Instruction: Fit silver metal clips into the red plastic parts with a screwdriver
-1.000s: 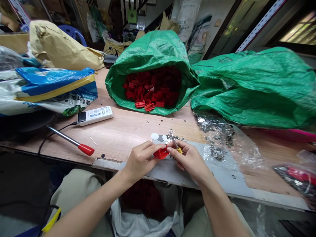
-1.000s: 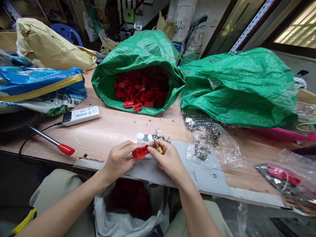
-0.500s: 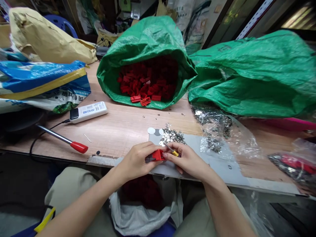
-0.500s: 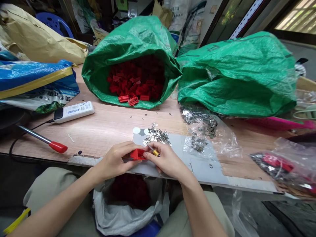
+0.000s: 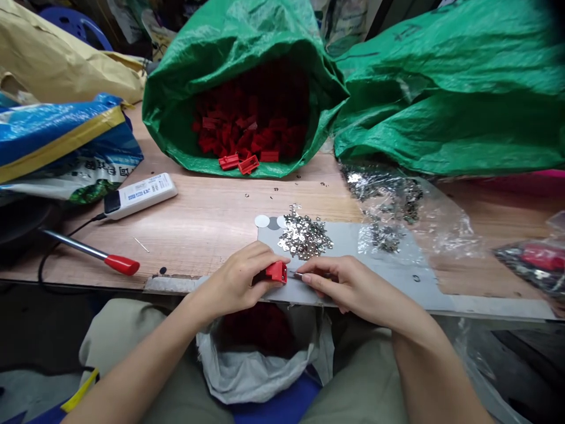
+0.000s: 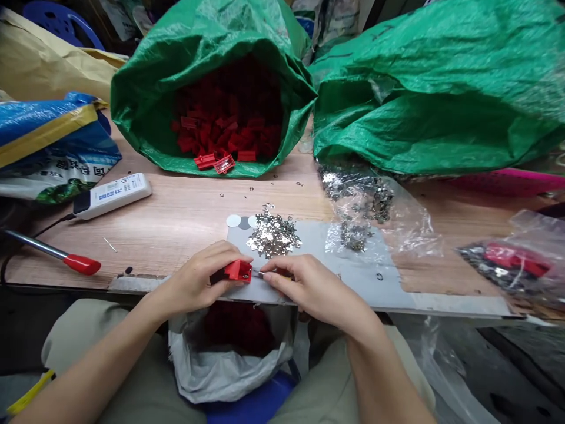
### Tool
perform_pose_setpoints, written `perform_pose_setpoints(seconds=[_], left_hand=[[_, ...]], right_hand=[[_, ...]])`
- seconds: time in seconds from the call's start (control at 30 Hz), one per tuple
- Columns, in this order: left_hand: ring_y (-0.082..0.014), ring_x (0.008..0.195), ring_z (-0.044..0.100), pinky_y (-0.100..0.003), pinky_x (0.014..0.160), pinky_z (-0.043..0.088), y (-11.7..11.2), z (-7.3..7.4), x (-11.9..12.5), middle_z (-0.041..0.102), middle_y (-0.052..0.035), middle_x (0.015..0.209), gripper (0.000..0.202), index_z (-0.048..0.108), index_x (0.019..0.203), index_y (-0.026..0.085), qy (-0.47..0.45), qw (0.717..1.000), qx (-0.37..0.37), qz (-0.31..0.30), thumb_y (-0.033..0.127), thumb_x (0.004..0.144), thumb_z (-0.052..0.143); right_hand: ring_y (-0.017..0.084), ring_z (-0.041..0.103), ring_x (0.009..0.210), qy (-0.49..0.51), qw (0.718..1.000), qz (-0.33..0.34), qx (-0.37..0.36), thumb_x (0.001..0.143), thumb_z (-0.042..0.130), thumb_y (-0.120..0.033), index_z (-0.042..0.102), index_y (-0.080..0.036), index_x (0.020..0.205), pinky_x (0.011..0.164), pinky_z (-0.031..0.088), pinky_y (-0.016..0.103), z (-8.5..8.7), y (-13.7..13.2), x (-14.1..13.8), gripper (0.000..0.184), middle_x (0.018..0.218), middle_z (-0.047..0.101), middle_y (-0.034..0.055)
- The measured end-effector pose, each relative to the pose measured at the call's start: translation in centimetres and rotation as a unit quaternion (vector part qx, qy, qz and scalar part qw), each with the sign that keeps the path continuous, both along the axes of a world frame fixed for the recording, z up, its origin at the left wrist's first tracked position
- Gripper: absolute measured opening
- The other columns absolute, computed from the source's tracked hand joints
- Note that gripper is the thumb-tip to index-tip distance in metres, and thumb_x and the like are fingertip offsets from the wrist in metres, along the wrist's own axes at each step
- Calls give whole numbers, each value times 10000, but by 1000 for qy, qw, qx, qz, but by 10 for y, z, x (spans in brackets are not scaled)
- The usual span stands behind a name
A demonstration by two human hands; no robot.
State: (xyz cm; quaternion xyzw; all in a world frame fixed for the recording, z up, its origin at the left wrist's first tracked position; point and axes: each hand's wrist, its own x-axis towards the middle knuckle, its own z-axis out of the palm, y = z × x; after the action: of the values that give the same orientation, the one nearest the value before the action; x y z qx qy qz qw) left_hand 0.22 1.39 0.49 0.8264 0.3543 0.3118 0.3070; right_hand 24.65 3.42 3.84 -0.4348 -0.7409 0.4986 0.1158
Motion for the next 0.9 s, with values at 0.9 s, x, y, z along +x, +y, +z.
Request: perform_pose_setpoints(seconds=[0.9], left_hand=[[-210,1014,606,-345,882,508,5,2,1,676,-74,1066,356,645,1219,222,-4,1000,4,-12,144,873,661]], right_hand=[[175,651,702,-61,973,21,223,859,586,-118,729,-209,821,648,431,259,-7,-7,-16,173,777,731,34]])
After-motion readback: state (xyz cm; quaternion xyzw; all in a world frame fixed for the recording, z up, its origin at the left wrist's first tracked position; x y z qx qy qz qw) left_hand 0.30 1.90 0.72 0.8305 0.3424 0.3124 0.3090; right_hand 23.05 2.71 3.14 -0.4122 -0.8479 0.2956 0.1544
